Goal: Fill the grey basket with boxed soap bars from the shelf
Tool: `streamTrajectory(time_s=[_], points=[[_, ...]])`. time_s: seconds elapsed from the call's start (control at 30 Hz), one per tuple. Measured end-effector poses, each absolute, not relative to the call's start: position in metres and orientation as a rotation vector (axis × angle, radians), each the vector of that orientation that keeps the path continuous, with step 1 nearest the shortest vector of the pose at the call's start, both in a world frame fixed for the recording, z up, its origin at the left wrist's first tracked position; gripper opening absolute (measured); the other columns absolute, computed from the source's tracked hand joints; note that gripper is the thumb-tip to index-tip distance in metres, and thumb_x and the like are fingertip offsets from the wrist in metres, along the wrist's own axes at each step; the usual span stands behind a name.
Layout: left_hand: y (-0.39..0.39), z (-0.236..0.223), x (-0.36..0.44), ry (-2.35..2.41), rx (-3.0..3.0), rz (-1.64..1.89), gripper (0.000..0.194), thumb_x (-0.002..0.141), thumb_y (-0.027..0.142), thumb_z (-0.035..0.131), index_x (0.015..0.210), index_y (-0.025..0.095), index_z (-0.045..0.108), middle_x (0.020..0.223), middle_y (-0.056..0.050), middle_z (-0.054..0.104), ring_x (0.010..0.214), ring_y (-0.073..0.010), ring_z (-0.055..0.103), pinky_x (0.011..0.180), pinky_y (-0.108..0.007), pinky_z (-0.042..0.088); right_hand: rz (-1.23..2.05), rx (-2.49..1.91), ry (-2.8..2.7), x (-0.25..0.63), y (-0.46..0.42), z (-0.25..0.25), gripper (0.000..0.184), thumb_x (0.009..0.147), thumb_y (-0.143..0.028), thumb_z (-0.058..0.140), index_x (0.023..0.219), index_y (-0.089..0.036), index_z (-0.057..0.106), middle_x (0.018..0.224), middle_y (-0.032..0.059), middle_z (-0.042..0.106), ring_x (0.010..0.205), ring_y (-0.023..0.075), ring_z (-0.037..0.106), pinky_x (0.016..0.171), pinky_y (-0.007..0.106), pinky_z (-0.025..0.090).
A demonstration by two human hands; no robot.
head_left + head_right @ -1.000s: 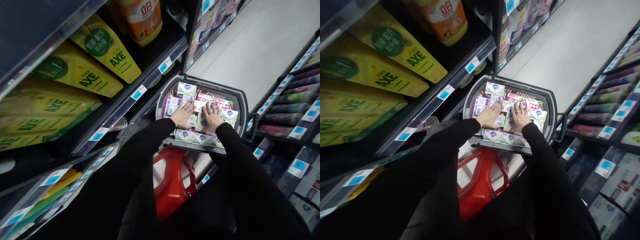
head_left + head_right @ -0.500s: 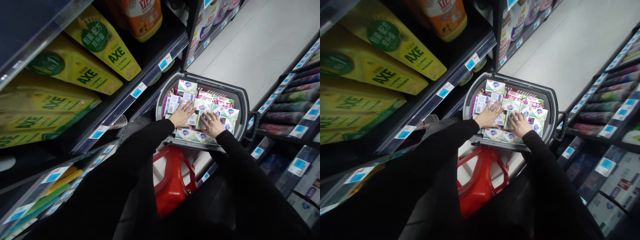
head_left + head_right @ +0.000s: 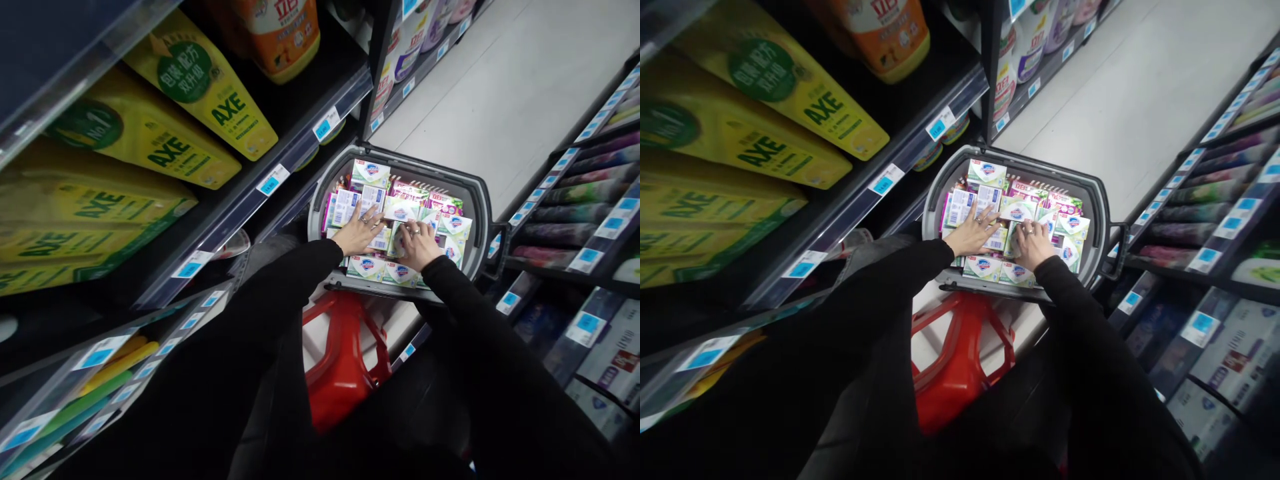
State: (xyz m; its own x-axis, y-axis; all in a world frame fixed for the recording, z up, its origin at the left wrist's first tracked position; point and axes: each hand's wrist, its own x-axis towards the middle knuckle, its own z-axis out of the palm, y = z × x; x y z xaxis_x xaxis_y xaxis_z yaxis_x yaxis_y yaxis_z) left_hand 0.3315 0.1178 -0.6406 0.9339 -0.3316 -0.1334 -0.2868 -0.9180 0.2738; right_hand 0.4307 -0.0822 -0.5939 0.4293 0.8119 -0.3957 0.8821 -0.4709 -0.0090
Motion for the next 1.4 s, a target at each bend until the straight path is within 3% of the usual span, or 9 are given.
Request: streamTrajectory(time_s=[0.17, 0.47, 0.6, 0.7, 0.83, 0.93, 1.03, 1.3, 1.4], points=[[0.119, -0.640, 0.331, -0.470, 2.851, -0.242, 0.076, 0.084, 0.050, 0.066, 0.147, 0.013, 0.044, 0.159, -0.020, 0.032, 0.150, -0.0419, 0.016, 0.116, -0.073, 0.003, -0.558, 2.529, 1.360, 0.429, -0.071, -0.598, 0.094, 0.057, -0.034, 0.063, 0.141, 0.001, 0.040, 0.135, 0.0297, 0.047, 0.112, 0.0425, 0.043, 0.092, 0.056, 0.036], [0.119, -0.636, 0.331, -0.448, 2.816, -0.262, 0.077, 0.083, 0.048, 0.067, 0.149, 0.016, 0.042, 0.162, -0.019, 0.027, 0.151, -0.0416, 0.016, 0.116, -0.073, 0.003, -0.537, 2.584, 1.364, 0.429, -0.076, -0.606, 0.100, 0.054, -0.033, 0.063, 0.143, 0.002, 0.035, 0.138, 0.0318, 0.042, 0.116, 0.0442, 0.041, 0.093, 0.056, 0.032], [0.118, -0.638, 0.331, -0.435, 2.816, -0.275, 0.079, 0.084, 0.049, 0.067, 0.150, 0.016, 0.040, 0.163, -0.019, 0.024, 0.152, -0.0403, 0.014, 0.117, -0.072, 0.002, -0.496, 2.622, 1.354, 0.428, -0.079, -0.607, 0.098, 0.059, -0.033, 0.063, 0.146, -0.002, 0.033, 0.139, 0.0296, 0.043, 0.119, 0.0445, 0.040, 0.096, 0.058, 0.030], [0.118, -0.641, 0.330, -0.438, 2.837, -0.278, 0.080, 0.085, 0.050, 0.064, 0.151, 0.017, 0.037, 0.163, -0.018, 0.023, 0.152, -0.0389, 0.011, 0.117, -0.072, 0.002, -0.489, 2.683, 1.341, 0.437, -0.079, -0.606, 0.101, 0.065, -0.044, 0.064, 0.151, -0.006, 0.027, 0.142, 0.0276, 0.042, 0.123, 0.0453, 0.039, 0.099, 0.060, 0.028], [0.118, -0.643, 0.330, -0.438, 2.845, -0.267, 0.079, 0.086, 0.051, 0.062, 0.151, 0.014, 0.038, 0.163, -0.019, 0.024, 0.152, -0.0388, 0.012, 0.118, -0.070, 0.002, -0.442, 2.822, 1.289, 0.467, -0.062, -0.611, 0.091, 0.084, -0.058, 0.046, 0.156, -0.009, 0.019, 0.151, 0.0249, 0.035, 0.136, 0.0427, 0.031, 0.105, 0.060, 0.027], [0.118, -0.642, 0.330, -0.425, 2.851, -0.271, 0.078, 0.086, 0.051, 0.061, 0.150, 0.012, 0.039, 0.163, -0.019, 0.024, 0.152, -0.0393, 0.012, 0.118, -0.070, 0.002, -0.482, 2.828, 1.201, 0.489, -0.045, -0.622, 0.071, 0.094, -0.048, 0.031, 0.153, -0.010, 0.030, 0.150, 0.0226, 0.042, 0.138, 0.0373, 0.033, 0.111, 0.059, 0.023], [0.118, -0.641, 0.330, -0.434, 2.864, -0.284, 0.078, 0.087, 0.051, 0.061, 0.151, 0.014, 0.038, 0.163, -0.019, 0.023, 0.153, -0.0386, 0.010, 0.118, -0.070, 0.002, -0.540, 2.809, 1.132, 0.497, -0.037, -0.634, 0.064, 0.094, -0.046, 0.033, 0.146, -0.009, 0.042, 0.142, 0.0234, 0.051, 0.134, 0.0359, 0.042, 0.113, 0.059, 0.020], [0.120, -0.640, 0.334, -0.447, 2.847, -0.289, 0.077, 0.084, 0.050, 0.066, 0.149, 0.015, 0.042, 0.164, -0.019, 0.020, 0.152, -0.0399, 0.011, 0.118, -0.070, 0.001, -0.602, 2.767, 1.355, 0.493, -0.055, -0.629, 0.101, 0.080, -0.069, 0.052, 0.156, -0.010, 0.021, 0.154, 0.0245, 0.035, 0.144, 0.0445, 0.026, 0.112, 0.066, 0.015], [0.120, -0.640, 0.335, -0.444, 2.839, -0.291, 0.078, 0.082, 0.050, 0.068, 0.148, 0.017, 0.043, 0.164, -0.018, 0.020, 0.152, -0.0401, 0.013, 0.118, -0.070, 0.001, -0.613, 2.721, 1.371, 0.494, -0.054, -0.624, 0.095, 0.083, -0.064, 0.050, 0.155, -0.008, 0.024, 0.154, 0.0237, 0.035, 0.142, 0.0429, 0.029, 0.113, 0.062, 0.020]])
